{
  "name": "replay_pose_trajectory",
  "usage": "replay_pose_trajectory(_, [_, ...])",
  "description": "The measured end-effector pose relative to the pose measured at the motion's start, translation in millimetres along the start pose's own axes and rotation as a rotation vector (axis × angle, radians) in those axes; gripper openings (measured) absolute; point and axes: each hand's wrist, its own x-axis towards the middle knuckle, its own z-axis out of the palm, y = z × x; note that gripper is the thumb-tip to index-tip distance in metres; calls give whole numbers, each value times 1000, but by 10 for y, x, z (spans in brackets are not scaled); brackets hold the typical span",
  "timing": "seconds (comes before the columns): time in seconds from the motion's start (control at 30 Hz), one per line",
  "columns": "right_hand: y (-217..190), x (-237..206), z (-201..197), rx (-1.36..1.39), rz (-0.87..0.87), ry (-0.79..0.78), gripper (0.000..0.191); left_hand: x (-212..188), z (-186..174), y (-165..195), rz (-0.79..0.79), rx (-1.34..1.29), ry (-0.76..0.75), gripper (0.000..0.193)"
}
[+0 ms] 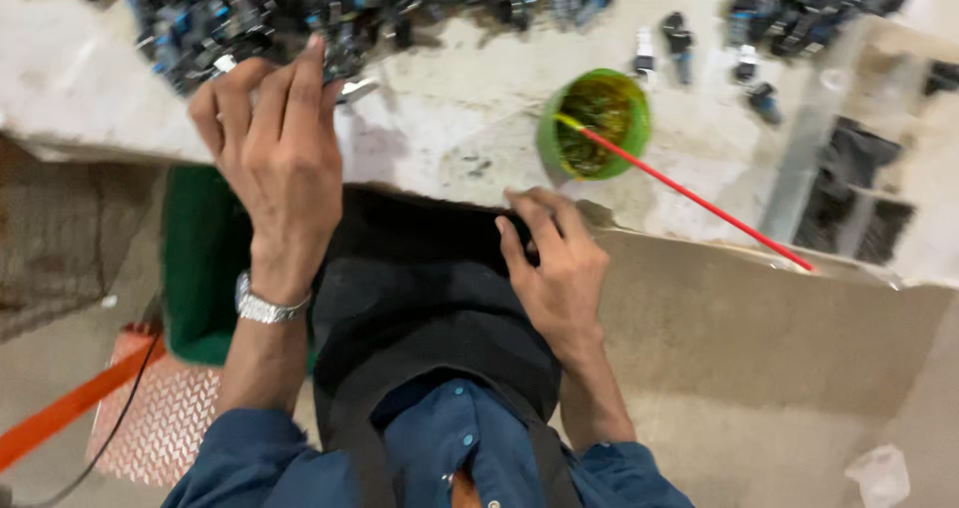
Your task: The person picks up small metal fittings one at a time from the workbench, holds each in one hand, and uses a long-handled brush to apply a yellow-green liquid from a cup onto the fitting. They turn the fitting while brushing, then set the treated fitting back on the bench and reach for the next one.
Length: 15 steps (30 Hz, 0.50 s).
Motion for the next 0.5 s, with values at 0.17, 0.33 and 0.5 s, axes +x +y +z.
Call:
replay_pose_trajectory(0.17, [-155, 137, 106, -278, -130, -122, 49, -17, -267, 99, -365, -595, 157, 30])
replay_pose_trajectory(0.33, [-100, 141, 93, -270, -179, -79, 28, -301, -354, 111, -713, -1410, 54, 26])
replay_pose_trajectory(0.5, [73, -45, -29, 520, 14, -74, 18, -382, -293, 274, -1055, -2044, 14, 19])
